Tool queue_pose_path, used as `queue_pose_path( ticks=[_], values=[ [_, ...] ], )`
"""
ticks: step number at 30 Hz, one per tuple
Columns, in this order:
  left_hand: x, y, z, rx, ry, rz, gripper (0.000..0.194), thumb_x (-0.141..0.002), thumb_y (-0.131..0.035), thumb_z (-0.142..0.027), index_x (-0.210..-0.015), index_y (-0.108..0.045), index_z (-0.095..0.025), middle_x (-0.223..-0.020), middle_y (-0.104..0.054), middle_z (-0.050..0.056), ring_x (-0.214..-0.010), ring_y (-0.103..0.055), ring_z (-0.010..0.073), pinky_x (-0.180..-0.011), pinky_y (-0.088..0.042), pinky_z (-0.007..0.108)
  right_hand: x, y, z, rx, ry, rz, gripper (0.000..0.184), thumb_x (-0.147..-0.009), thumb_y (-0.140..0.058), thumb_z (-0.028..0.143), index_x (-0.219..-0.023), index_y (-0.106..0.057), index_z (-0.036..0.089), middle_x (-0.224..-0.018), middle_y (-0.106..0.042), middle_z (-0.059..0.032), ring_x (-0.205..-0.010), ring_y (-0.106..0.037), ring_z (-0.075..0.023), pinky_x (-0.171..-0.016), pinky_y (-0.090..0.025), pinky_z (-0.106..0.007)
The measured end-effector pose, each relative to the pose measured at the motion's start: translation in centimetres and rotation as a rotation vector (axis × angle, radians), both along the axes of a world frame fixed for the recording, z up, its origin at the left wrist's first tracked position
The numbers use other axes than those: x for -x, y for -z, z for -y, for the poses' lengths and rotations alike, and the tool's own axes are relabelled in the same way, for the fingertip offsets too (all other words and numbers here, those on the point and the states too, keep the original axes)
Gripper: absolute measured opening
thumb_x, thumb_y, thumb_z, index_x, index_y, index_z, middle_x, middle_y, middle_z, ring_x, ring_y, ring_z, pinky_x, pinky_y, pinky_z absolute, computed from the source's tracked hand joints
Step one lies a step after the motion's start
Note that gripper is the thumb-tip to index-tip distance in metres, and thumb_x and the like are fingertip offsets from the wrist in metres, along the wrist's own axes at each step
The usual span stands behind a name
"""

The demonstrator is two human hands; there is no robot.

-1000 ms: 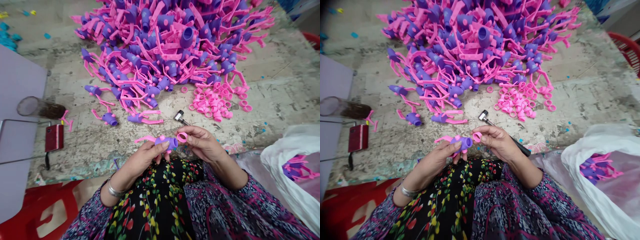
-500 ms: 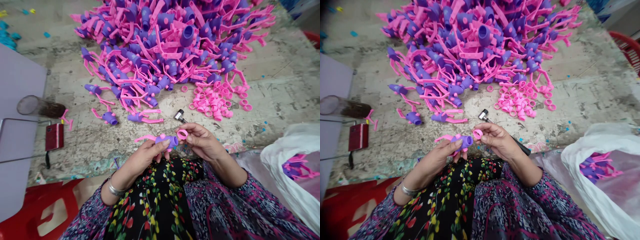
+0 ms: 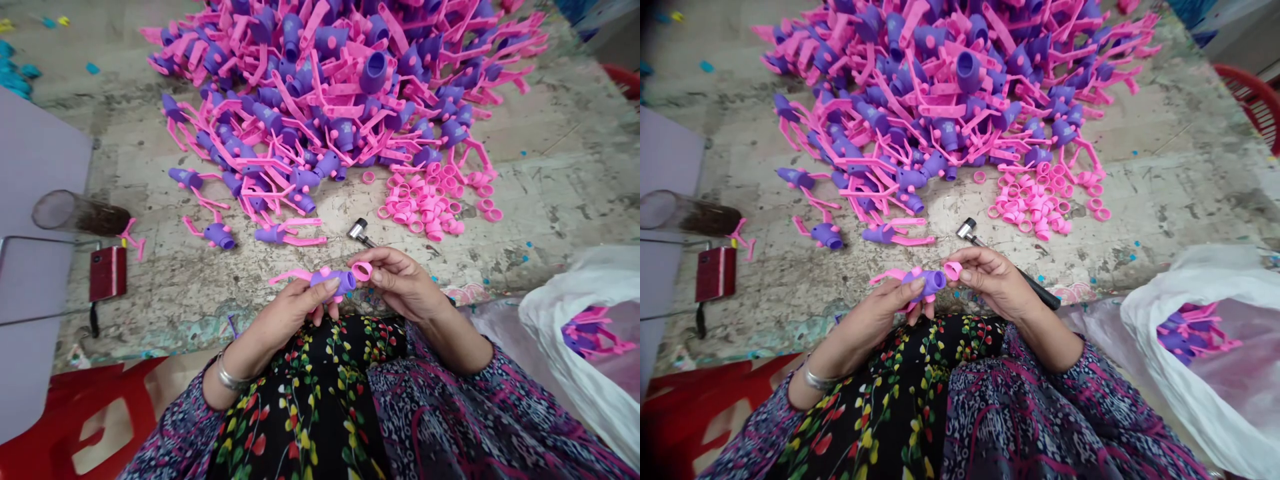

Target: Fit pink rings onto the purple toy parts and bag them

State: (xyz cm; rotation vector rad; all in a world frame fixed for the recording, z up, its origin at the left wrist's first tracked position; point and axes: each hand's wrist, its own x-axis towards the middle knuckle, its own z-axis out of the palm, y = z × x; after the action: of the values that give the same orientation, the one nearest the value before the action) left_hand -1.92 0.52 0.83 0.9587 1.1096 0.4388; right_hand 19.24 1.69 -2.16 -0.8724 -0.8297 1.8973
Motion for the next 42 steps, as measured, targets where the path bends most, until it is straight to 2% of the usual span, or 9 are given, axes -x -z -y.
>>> queue_pose_path(
  ticks=[5, 13, 20, 27, 42],
  values=[
    [-0.06, 0.24, -0.02, -0.004, 0.013, 0.022, 0.048, -0.089, -0.053, -0.058, -0.074, -0.068, -0.015, -0.069, -0.068, 0.004, -0.053, -0.049, 0.0111, -0.058, -0.038, 0.027, 0.14, 0.20, -0.02, -0.030, 0.020, -0.005, 0.022, -0.078, -0.081, 0.029, -0.099, -0.074, 0.027, -0.095, -0.072, 0.0005, -0.081, -0.065, -0.0115, -0.079, -0.054, -0.027],
    [-0.06, 0.43, 0.05, 0.011, 0.020, 0.016, 0.047, -0.090, -0.053, -0.057, -0.074, -0.067, -0.015, -0.066, -0.066, 0.003, -0.052, -0.049, 0.0106, -0.056, -0.036, 0.026, 0.11, 0.21, 0.09, 0.009, 0.012, 0.019, 0.027, -0.075, -0.082, 0.026, -0.102, -0.076, 0.028, -0.092, -0.074, 0.0009, -0.081, -0.065, -0.0115, -0.080, -0.053, -0.027],
    [-0.34, 0.15, 0.13, 0.029, -0.001, -0.058, 0.046, -0.088, -0.054, -0.058, -0.073, -0.065, -0.016, -0.064, -0.065, 0.003, -0.053, -0.048, 0.0114, -0.054, -0.035, 0.026, 0.15, 0.38, 0.13, -0.068, 0.007, 0.068, 0.025, -0.076, -0.082, 0.027, -0.100, -0.077, 0.028, -0.094, -0.074, -0.0004, -0.086, -0.065, -0.0135, -0.082, -0.053, -0.029],
    [-0.31, 0.35, -0.06, -0.005, 0.046, -0.128, 0.051, -0.089, -0.051, -0.060, -0.068, -0.064, -0.016, -0.063, -0.065, 0.004, -0.052, -0.048, 0.0123, -0.054, -0.036, 0.027, 0.01, 0.55, 0.12, -0.090, 0.010, 0.091, 0.024, -0.077, -0.081, 0.026, -0.100, -0.077, 0.028, -0.094, -0.072, 0.0000, -0.085, -0.063, -0.0128, -0.080, -0.051, -0.027],
    [-0.51, 0.58, -0.22, 0.069, 0.017, -0.144, 0.052, -0.086, -0.052, -0.063, -0.069, -0.065, -0.016, -0.058, -0.065, 0.003, -0.047, -0.048, 0.0111, -0.051, -0.036, 0.025, -0.06, 0.85, -0.17, -0.249, -0.018, 0.154, 0.021, -0.080, -0.078, 0.024, -0.101, -0.076, 0.029, -0.100, -0.070, -0.0010, -0.092, -0.065, -0.0137, -0.086, -0.054, -0.029]
  ],
)
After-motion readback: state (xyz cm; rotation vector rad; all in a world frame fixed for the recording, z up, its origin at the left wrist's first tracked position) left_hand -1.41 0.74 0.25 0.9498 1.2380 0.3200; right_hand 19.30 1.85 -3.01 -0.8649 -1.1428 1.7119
